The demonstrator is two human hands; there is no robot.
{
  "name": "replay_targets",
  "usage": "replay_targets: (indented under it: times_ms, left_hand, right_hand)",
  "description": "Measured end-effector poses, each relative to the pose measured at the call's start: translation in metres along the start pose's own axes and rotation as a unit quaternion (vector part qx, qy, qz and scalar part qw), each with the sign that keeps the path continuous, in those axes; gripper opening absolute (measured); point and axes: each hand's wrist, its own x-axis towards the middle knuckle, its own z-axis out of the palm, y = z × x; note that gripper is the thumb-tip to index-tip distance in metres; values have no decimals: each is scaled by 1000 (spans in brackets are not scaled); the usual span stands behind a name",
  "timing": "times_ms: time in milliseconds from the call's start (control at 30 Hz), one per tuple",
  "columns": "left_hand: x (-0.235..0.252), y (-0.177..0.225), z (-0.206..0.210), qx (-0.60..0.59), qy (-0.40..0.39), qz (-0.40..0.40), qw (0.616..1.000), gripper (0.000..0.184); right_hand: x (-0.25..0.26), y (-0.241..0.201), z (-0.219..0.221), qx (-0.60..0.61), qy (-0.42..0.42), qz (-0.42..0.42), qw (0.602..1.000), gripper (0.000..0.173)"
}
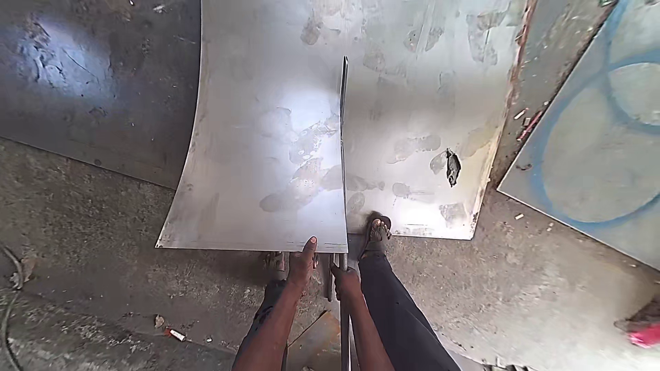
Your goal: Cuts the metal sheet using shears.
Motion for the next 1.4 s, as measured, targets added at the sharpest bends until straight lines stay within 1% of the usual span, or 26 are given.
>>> replay_targets:
  times_ms: [67,133,200,233,267,333,367,433,500,567,633,767,833,867,900,967,1067,1167,1233,1267,1333,1367,1400]
  left_hand:
    - [1,1,-2,-6,2,-8,1000,18]
    - [-4,5,1,-23,-9,-18,1000,19]
    - [3,18,8,-35,-27,-16,999,21]
    - [-11,20,12,-32,-24,-28,999,20]
    - [-25,23,18,-31,-17,-36,999,18]
    - [-13,38,31,-33,-13,-15,999,17]
    - [-9,40,32,-33,-13,-13,999,17]
    - [-23,33,20,-33,-8,-30,999,17]
    - [-7,31,14,-35,-20,-22,999,17]
    - [-17,24,9,-28,-17,-34,999,17]
    - [-7,22,9,-17,-18,-38,999,18]
    - [-4,18,-4,14,-11,-86,996,21]
    - [-2,15,-7,27,14,-87,996,22]
    - [-6,13,-9,32,33,-79,996,24]
    - [-8,14,-8,33,47,-69,996,31]
    - [5,28,5,14,60,-60,996,48]
    - [-3,46,21,27,108,-66,992,52]
    - [-14,57,25,74,95,-98,988,53]
    - [-14,57,24,64,87,-111,988,54]
    - [-13,55,23,47,81,-117,989,54]
    - [-12,50,21,11,80,-125,989,53]
    - [-11,46,19,-3,83,-128,988,53]
    - [-8,43,19,-15,83,-128,988,53]
  right_hand:
    - [3,0,1,5,-8,6,1000,41]
    - [-19,-7,-6,25,-12,2,1000,42]
    - [-26,-25,1,50,-33,-21,998,42]
    - [-28,-13,3,54,-33,-13,998,41]
    - [-27,0,5,52,-27,-3,998,39]
    - [-6,-16,16,42,-26,-17,999,37]
    - [-6,-21,14,33,-21,-21,999,38]
    - [-28,-16,0,5,-8,-4,1000,43]
    - [-19,-30,3,-2,-17,-15,1000,44]
    - [-17,-15,3,9,-32,-4,999,41]
    - [-9,-22,4,25,-37,-13,999,40]
    - [-11,-19,7,49,-28,-3,998,41]
    - [-12,-20,8,45,-35,1,998,40]
    - [-15,-16,7,46,-38,6,998,40]
    - [-18,-13,5,49,-41,7,998,40]
    - [-13,-23,6,60,-46,-13,997,38]
    - [-16,-18,4,71,-53,-20,996,38]
    - [-19,-14,0,66,-63,-25,996,39]
    - [-19,-12,-3,50,-74,-36,995,43]
    - [-20,-13,-6,30,-77,-43,996,49]
    - [-21,-15,-18,-14,-86,-48,995,68]
    - [-22,-16,-25,-13,-89,-53,995,73]
    - [-24,-21,-33,8,-92,-59,994,72]
